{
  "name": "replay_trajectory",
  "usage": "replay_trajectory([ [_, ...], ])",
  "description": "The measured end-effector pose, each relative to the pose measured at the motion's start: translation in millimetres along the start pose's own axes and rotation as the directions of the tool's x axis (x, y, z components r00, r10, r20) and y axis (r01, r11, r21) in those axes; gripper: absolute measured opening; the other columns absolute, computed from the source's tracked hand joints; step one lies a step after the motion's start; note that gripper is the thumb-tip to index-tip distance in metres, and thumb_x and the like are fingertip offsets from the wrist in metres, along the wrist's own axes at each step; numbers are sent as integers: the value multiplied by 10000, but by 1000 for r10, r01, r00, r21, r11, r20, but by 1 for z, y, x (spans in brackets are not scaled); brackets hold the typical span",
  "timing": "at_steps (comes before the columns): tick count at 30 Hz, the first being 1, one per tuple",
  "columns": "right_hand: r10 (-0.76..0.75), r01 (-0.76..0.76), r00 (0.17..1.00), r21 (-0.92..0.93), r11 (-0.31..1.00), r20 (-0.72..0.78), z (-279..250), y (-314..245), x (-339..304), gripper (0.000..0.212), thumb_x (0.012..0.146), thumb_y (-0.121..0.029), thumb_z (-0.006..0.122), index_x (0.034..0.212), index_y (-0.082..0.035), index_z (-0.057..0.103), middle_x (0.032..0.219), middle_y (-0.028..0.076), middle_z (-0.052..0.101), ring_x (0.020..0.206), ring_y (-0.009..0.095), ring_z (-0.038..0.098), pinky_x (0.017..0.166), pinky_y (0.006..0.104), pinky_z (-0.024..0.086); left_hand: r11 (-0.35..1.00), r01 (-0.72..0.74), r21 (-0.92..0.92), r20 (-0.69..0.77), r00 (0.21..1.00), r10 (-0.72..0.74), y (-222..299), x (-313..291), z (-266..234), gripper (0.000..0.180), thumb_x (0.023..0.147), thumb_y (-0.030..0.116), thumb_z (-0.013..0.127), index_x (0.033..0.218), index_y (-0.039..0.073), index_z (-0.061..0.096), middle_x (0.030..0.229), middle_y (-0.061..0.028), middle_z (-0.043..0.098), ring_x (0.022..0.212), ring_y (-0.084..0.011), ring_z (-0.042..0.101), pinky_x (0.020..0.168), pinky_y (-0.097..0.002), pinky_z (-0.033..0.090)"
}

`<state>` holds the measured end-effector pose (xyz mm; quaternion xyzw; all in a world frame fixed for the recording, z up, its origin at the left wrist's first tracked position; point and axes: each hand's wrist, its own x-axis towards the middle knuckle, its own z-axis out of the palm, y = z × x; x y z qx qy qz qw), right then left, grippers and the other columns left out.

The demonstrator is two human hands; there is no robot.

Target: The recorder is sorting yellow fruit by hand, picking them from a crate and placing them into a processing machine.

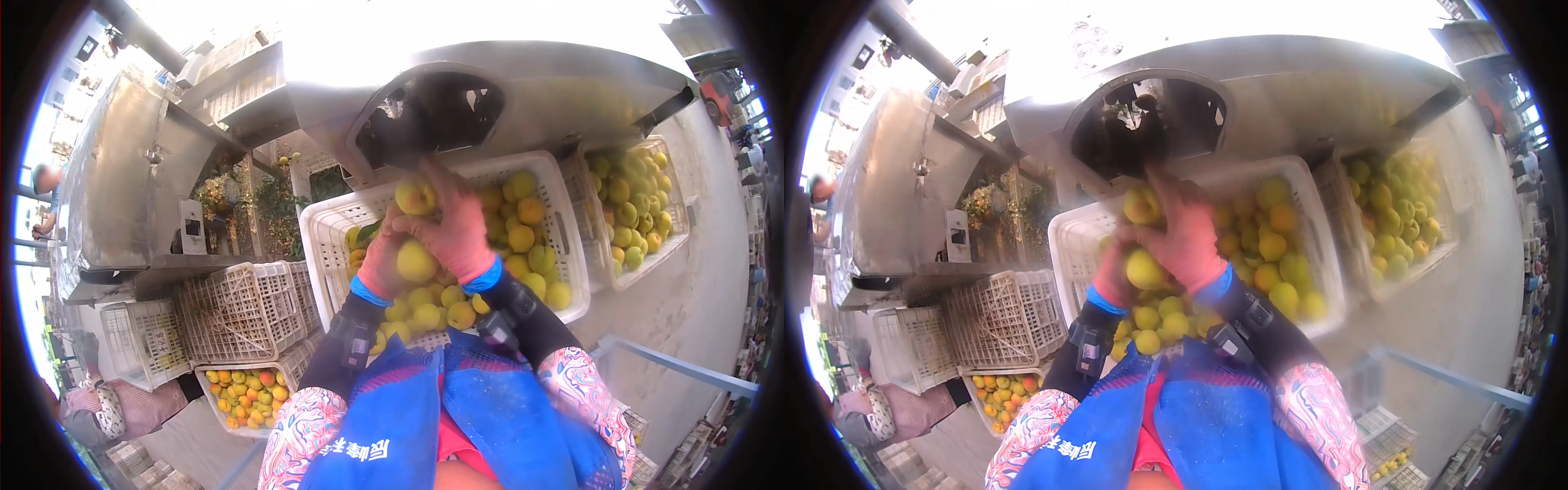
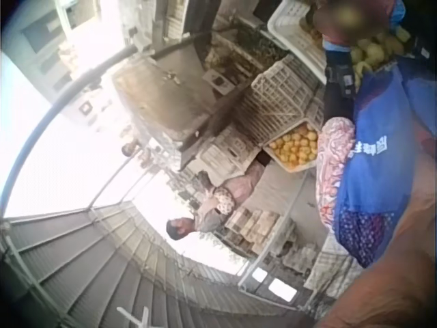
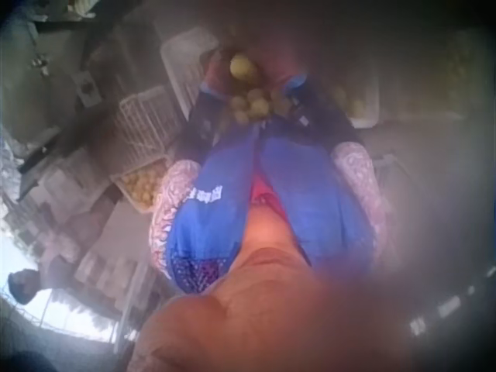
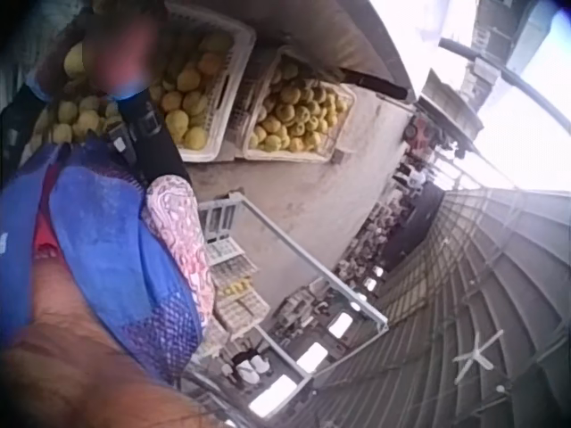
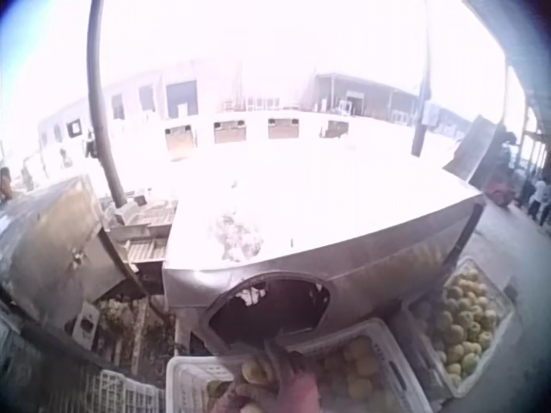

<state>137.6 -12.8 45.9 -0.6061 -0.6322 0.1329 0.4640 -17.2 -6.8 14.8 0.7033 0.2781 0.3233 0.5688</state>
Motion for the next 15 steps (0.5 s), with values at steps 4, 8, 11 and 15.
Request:
replay_trajectory([
  [4,-146,111,972,-188,976,-186,5,4,27,745,703,-333,839,1323,-10,582,1145,202,643,1053,371,614,911,483,477,987,71,146,-8,997,-71,-2,1,-8,577,967,237,624,1445,15,389,1372,-168,525,1261,-297,520,1121,-436,377],
  [8,-136,101,990,-489,866,-35,41,42,59,526,774,-285,788,1210,-26,651,1148,167,652,1046,360,616,915,492,464,-162,135,-978,159,977,-145,-11,10,-1,493,1037,278,509,1449,22,422,1415,-183,493,1289,-342,511,1156,-521,332],
  [11,-5,105,989,-685,721,147,37,33,86,392,826,-255,747,1149,-42,682,1192,130,657,1064,332,622,903,479,479,301,101,-948,39,977,-207,5,12,1,509,1045,291,506,1470,30,404,1433,-180,478,1302,-348,507,1152,-533,349],
  [15,-24,24,1000,-38,999,-17,13,2,70,449,820,-243,757,1213,-49,661,1227,138,659,1092,340,635,907,442,511,452,111,-885,-63,933,-354,-2,2,-13,557,1023,306,564,1477,32,393,1409,-150,507,1277,-297,535,1100,-477,440],
])
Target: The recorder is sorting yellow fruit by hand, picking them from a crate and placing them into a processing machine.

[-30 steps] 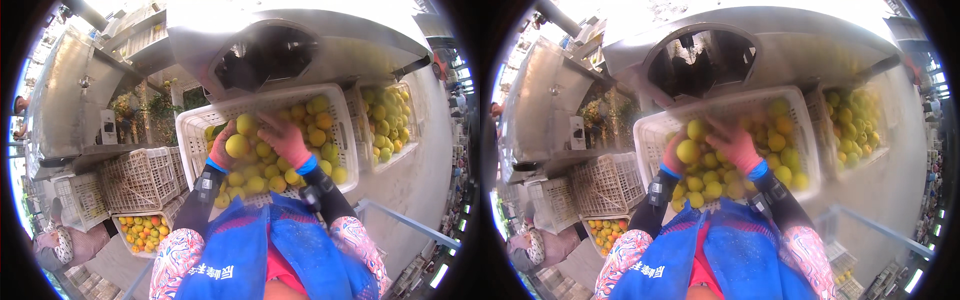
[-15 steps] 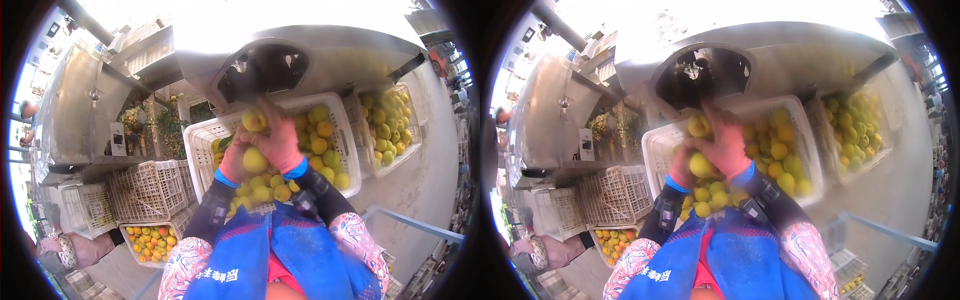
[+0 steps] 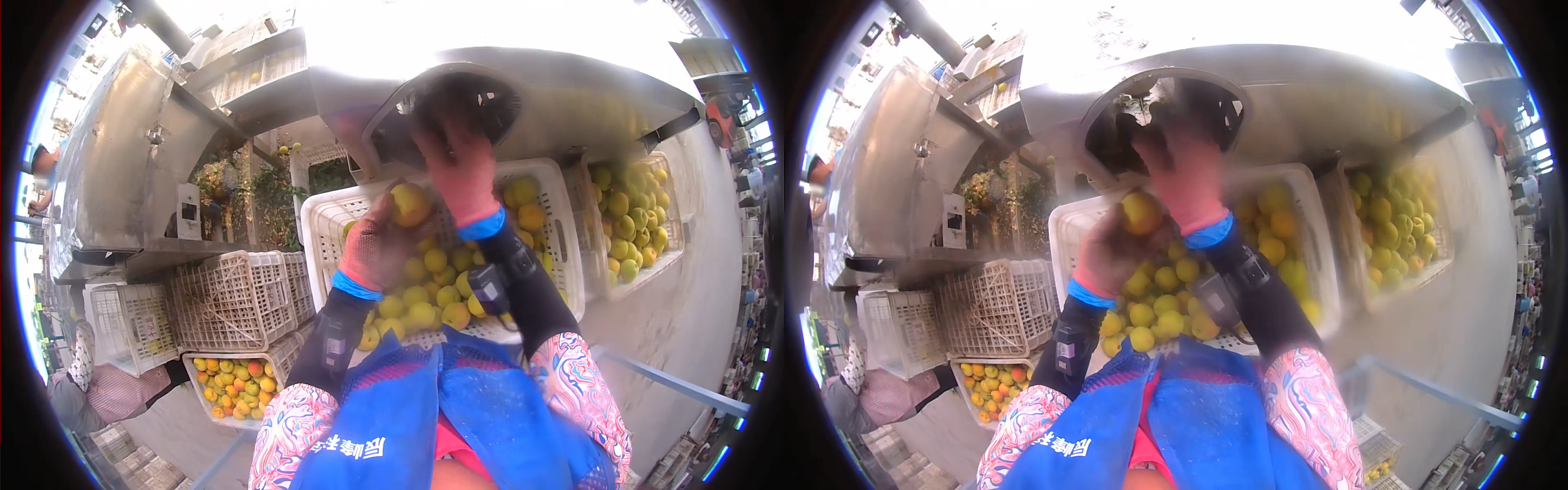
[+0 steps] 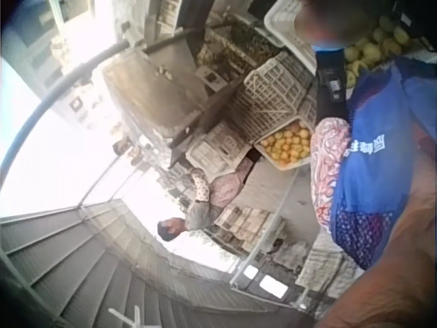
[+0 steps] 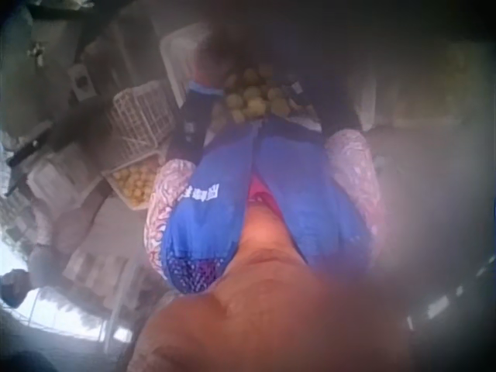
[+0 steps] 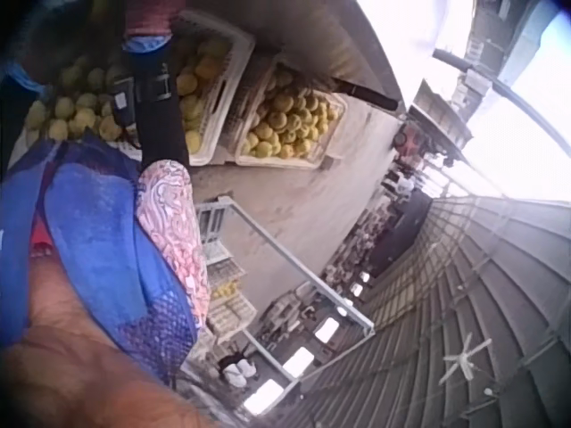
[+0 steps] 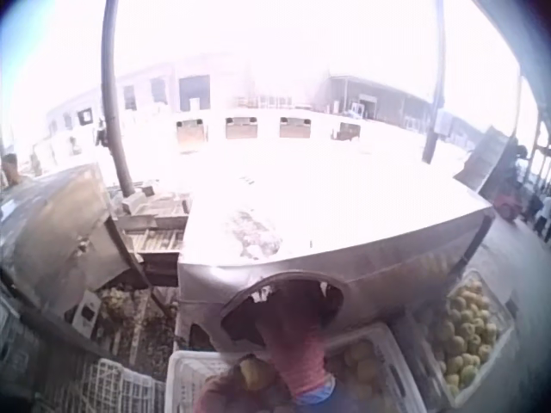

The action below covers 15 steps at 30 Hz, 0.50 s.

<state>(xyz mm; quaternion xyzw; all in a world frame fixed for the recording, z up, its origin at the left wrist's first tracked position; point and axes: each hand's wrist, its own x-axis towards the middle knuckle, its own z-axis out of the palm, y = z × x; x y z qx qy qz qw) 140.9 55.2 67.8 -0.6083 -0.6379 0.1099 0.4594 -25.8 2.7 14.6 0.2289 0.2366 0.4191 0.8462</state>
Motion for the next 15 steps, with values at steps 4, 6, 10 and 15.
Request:
replay_trajectory([
  [4,-74,35,969,167,985,234,-12,-11,-63,623,753,-255,806,1304,-49,601,1245,196,645,1101,385,638,932,442,514,994,75,84,-63,996,-70,20,8,4,577,983,303,649,1446,29,441,1305,-117,592,1169,-251,614,983,-396,528],
  [6,-89,60,976,148,987,199,-10,-11,-70,705,716,-258,827,1338,-47,571,1259,212,633,1112,400,631,944,451,507,970,62,237,-142,990,-28,29,4,24,558,968,295,675,1417,26,481,1252,-107,627,1104,-227,646,923,-354,549],
  [10,-82,71,993,128,989,82,-6,-9,-72,771,698,-261,837,1373,-38,540,1285,217,616,1141,410,610,955,460,499,914,-179,365,-132,962,241,10,10,15,490,970,283,669,1366,22,546,1206,-100,656,1025,-175,660,856,-304,545],
  [15,-221,215,971,-70,974,-95,-7,-1,-51,716,725,-275,832,1354,-52,571,1234,188,642,1113,385,616,959,440,490,916,25,401,-271,958,93,-8,20,-33,420,1005,288,583,1316,6,590,1182,-79,680,1022,-213,667,886,-348,537],
])
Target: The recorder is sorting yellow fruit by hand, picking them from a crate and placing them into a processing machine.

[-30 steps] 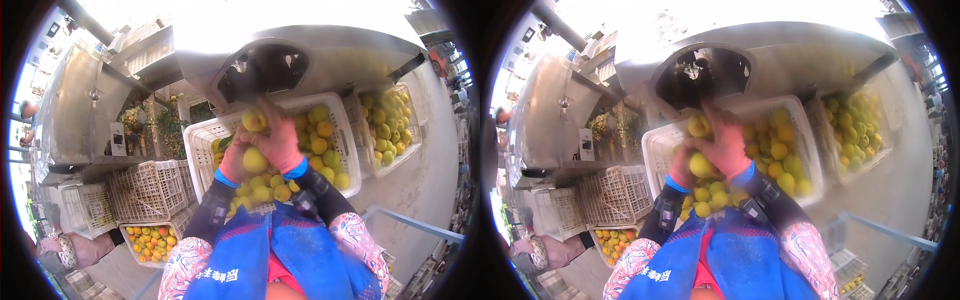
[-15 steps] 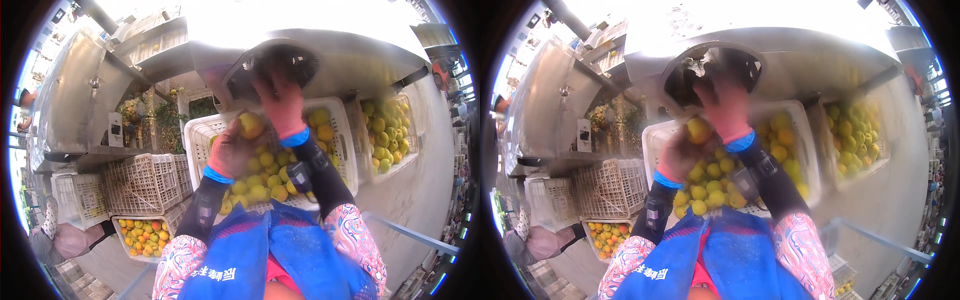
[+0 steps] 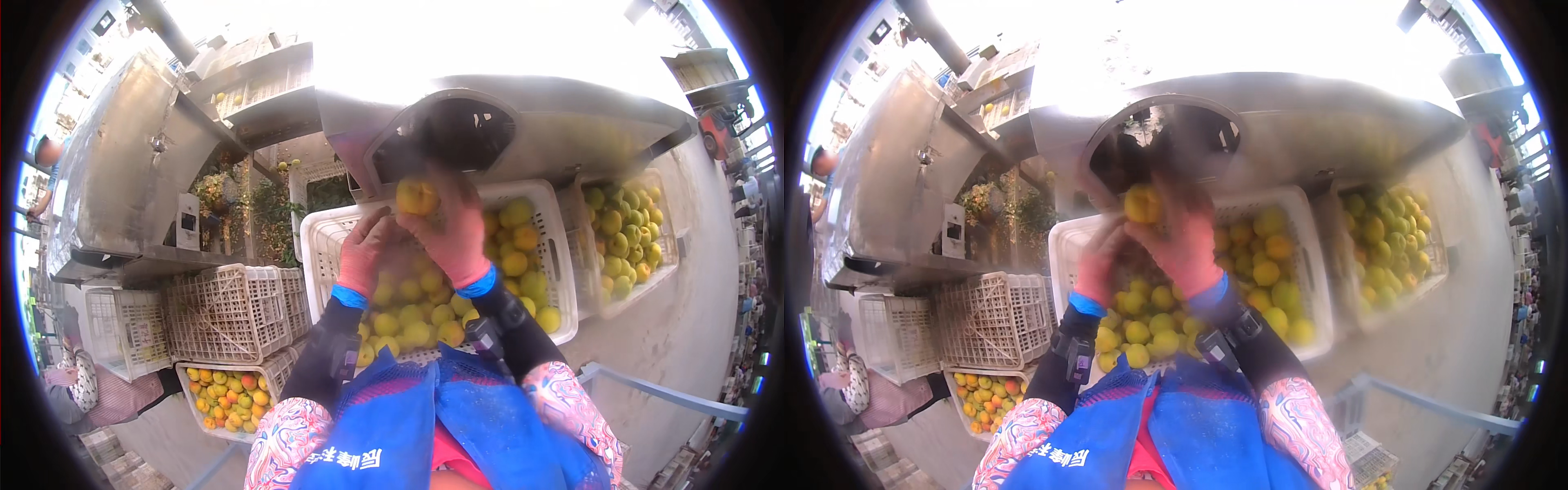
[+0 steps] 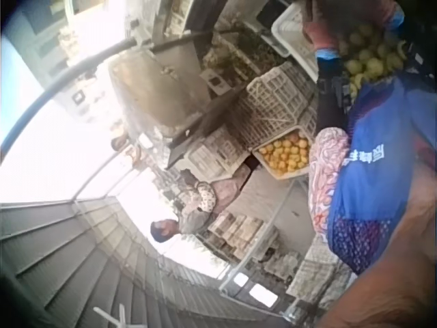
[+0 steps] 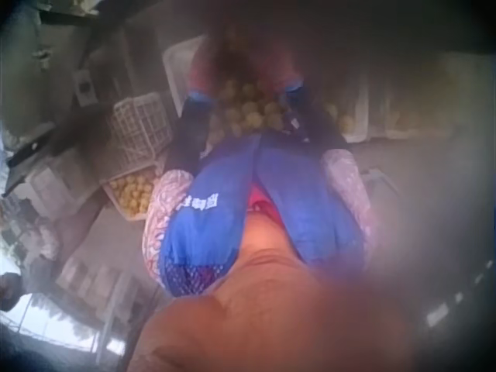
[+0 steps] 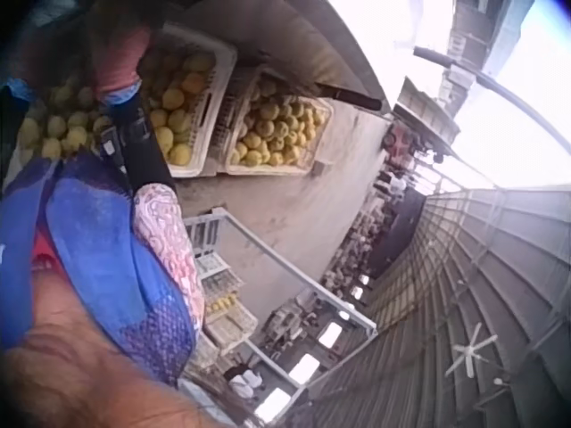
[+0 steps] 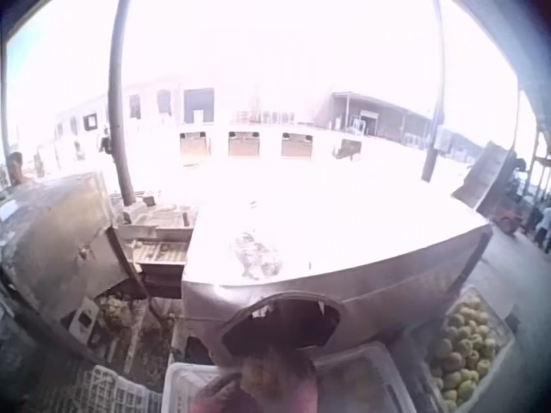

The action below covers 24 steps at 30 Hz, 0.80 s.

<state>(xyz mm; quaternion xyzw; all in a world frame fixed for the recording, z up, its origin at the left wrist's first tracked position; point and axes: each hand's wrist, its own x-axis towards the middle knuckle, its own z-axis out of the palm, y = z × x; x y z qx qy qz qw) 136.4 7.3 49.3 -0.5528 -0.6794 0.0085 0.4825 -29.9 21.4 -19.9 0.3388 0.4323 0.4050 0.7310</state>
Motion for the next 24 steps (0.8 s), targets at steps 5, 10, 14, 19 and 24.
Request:
replay_trajectory([
  [5,32,-10,983,-123,992,179,35,67,64,426,773,-276,798,1138,-89,686,961,116,710,911,366,663,835,466,511,285,-203,937,287,911,-297,-106,32,-44,585,826,268,723,1356,63,584,1255,-166,648,1069,-267,663,882,-395,538],
  [10,-65,63,997,-43,997,-43,10,26,42,274,839,-178,732,1088,-65,711,1015,153,712,904,366,672,797,431,525,-348,-349,870,211,902,-377,-193,31,-76,697,820,289,669,1457,91,466,1476,-213,470,1258,-410,551,941,-518,510],
  [14,267,-276,916,-14,961,298,39,64,-91,408,878,-292,690,1206,-51,671,1091,195,701,975,391,668,861,450,526,-262,-342,902,235,901,-364,-203,48,-69,722,829,301,659,1481,92,429,1518,-203,418,1292,-437,518,964,-531,503],
  [19,743,-420,366,-613,669,560,104,124,-186,760,905,-566,590,1454,-52,481,1195,245,665,1038,404,669,921,489,520,-322,-156,934,-61,816,-575,-215,70,-24,661,841,310,664,1449,121,484,1469,-187,482,1283,-415,538,975,-536,508],
  [24,686,-443,322,-537,718,652,125,168,-195,759,881,-602,609,1396,-50,535,1251,242,639,1094,388,650,950,500,497,-120,-28,992,-29,892,-452,-220,74,-44,596,835,366,675,1388,170,569,1394,-205,558,1218,-398,594,984,-495,520],
])
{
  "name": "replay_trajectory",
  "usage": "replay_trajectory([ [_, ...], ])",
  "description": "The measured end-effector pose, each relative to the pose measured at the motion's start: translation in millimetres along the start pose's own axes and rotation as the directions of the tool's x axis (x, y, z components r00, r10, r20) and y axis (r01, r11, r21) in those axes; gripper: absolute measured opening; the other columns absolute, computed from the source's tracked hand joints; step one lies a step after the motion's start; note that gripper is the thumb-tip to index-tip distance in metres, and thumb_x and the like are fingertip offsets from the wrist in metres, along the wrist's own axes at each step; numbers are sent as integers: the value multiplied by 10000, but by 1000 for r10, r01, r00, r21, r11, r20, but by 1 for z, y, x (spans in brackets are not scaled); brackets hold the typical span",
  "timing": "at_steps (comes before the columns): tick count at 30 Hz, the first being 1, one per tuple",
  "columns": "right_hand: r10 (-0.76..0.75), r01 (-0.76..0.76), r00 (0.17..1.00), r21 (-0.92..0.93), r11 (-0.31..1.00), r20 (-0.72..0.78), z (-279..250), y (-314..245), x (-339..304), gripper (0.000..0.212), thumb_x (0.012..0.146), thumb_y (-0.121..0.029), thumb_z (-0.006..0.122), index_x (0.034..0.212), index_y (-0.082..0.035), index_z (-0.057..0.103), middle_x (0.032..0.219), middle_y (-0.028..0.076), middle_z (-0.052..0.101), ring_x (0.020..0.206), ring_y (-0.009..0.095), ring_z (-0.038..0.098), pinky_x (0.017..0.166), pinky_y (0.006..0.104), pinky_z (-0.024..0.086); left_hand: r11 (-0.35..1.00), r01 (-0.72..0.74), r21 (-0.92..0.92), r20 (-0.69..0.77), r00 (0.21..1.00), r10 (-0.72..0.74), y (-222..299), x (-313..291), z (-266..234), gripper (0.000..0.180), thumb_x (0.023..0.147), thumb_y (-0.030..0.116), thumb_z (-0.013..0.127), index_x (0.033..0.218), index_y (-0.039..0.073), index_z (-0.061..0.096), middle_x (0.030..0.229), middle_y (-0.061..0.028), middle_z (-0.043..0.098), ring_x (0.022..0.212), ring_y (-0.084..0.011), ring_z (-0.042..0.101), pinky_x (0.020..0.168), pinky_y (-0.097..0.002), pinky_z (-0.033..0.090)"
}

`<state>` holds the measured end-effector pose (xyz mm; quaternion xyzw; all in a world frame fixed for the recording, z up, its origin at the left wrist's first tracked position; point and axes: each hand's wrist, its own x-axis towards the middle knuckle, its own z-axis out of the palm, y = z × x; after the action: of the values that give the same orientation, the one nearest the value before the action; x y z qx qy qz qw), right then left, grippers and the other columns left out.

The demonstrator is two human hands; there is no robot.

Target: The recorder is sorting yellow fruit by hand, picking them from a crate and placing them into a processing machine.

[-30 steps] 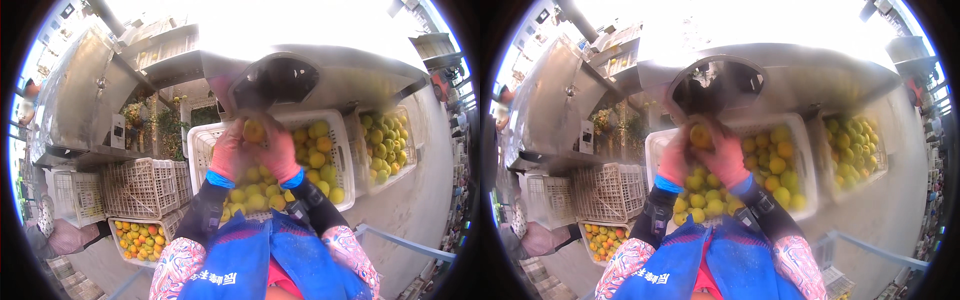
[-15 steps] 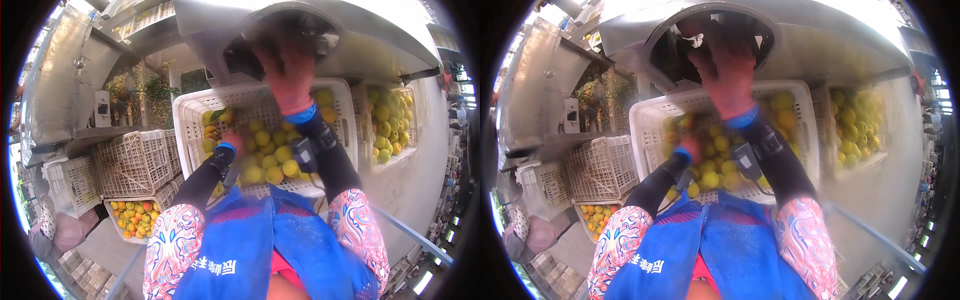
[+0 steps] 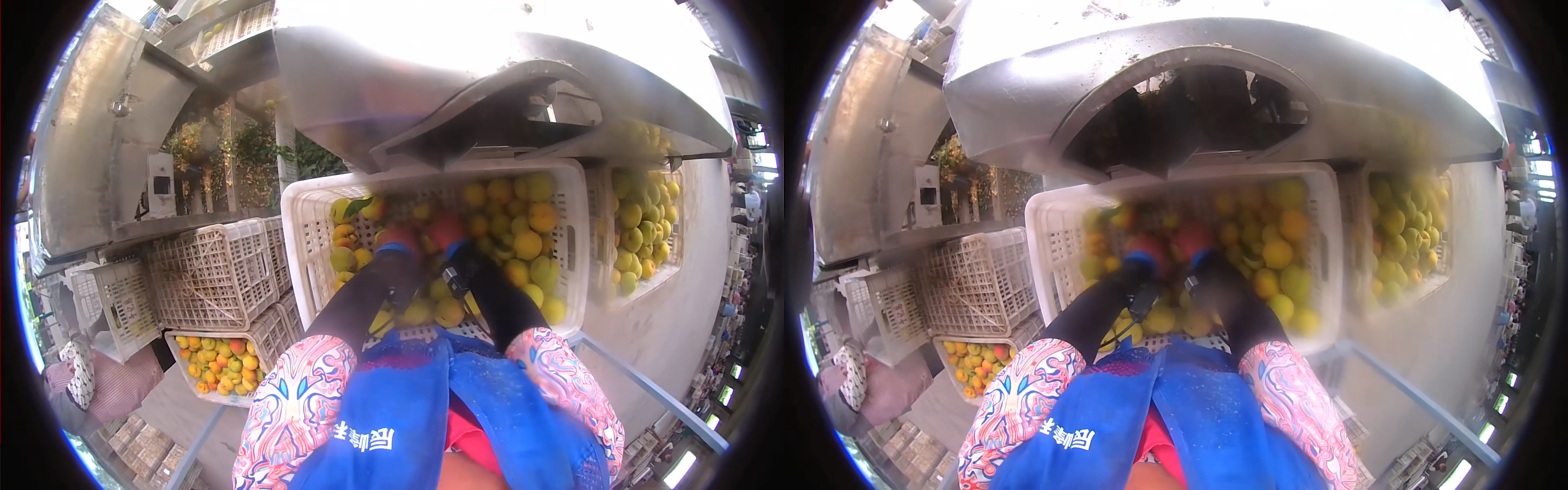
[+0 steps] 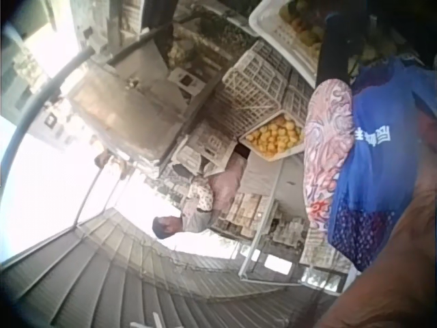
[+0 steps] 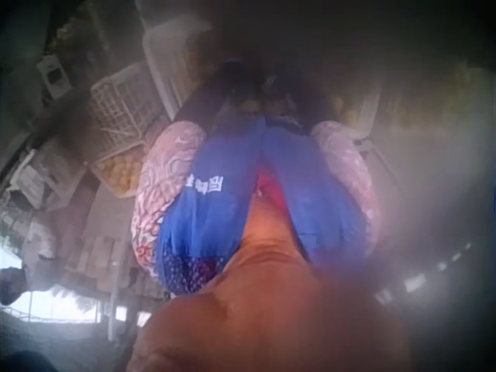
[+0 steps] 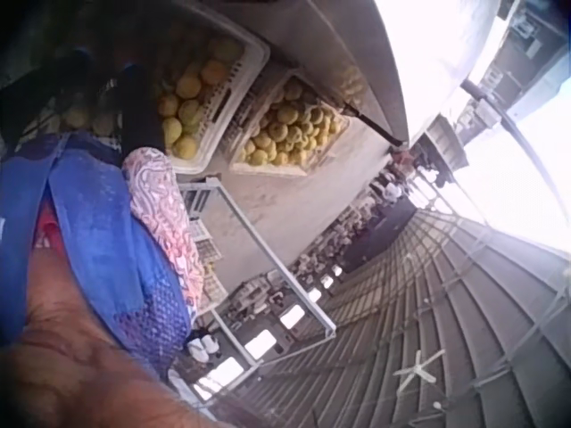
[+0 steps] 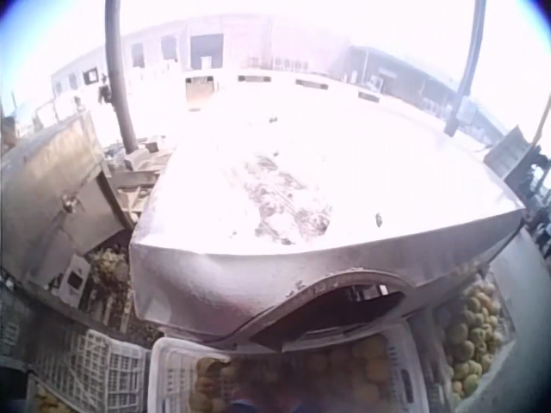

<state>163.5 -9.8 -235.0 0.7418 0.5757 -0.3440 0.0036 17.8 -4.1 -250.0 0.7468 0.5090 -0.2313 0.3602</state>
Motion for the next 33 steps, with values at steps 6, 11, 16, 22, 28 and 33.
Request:
replay_trajectory([
  [6,-327,312,919,-98,945,-222,-31,39,-3,690,824,-507,712,1318,-42,586,1254,194,651,1120,362,630,976,468,488,972,-118,-202,196,968,158,-54,-21,-55,725,832,570,703,1405,149,558,1344,-185,608,1207,-360,612,976,-475,530],
  [11,-121,299,923,481,824,-366,-131,-32,-90,612,796,-254,798,1341,-70,588,1193,124,674,1077,243,652,988,377,493,-337,-97,-936,-185,954,237,-25,-107,-71,909,872,764,502,1471,83,441,1427,-124,533,1284,-287,529,1071,-448,448],
  [16,-211,662,734,611,434,-646,-184,-100,-138,695,748,-216,834,1363,-41,562,1252,143,643,1152,320,602,1013,393,458,-799,-56,-599,-447,851,276,7,-139,-101,933,888,789,453,1480,68,422,1463,-135,490,1340,-300,468,1151,-440,366],
  [22,-363,756,357,37,654,-861,-212,-124,-101,672,732,-218,821,1333,-36,578,1279,150,616,1184,335,567,1030,428,428,-838,-129,-531,-680,655,330,23,-166,-136,941,901,779,417,1495,50,393,1507,-158,445,1358,-325,446,1150,-479,362],
  [28,-363,634,297,-102,767,-883,-209,-137,-71,619,763,-235,769,1317,-23,589,1253,184,627,1146,378,574,998,470,432,-902,62,-427,-757,521,394,15,-174,-130,878,962,738,316,1498,46,378,1526,-160,417,1356,-329,433,1159,-463,344],
  [33,-306,226,205,-259,939,-930,-218,-143,-42,622,836,-269,750,1366,-14,547,1310,210,599,1140,398,576,1009,486,440,-808,-224,-544,-743,575,341,21,-170,-144,844,988,708,274,1499,44,374,1533,-158,403,1343,-331,437,1159,-450,342],
])
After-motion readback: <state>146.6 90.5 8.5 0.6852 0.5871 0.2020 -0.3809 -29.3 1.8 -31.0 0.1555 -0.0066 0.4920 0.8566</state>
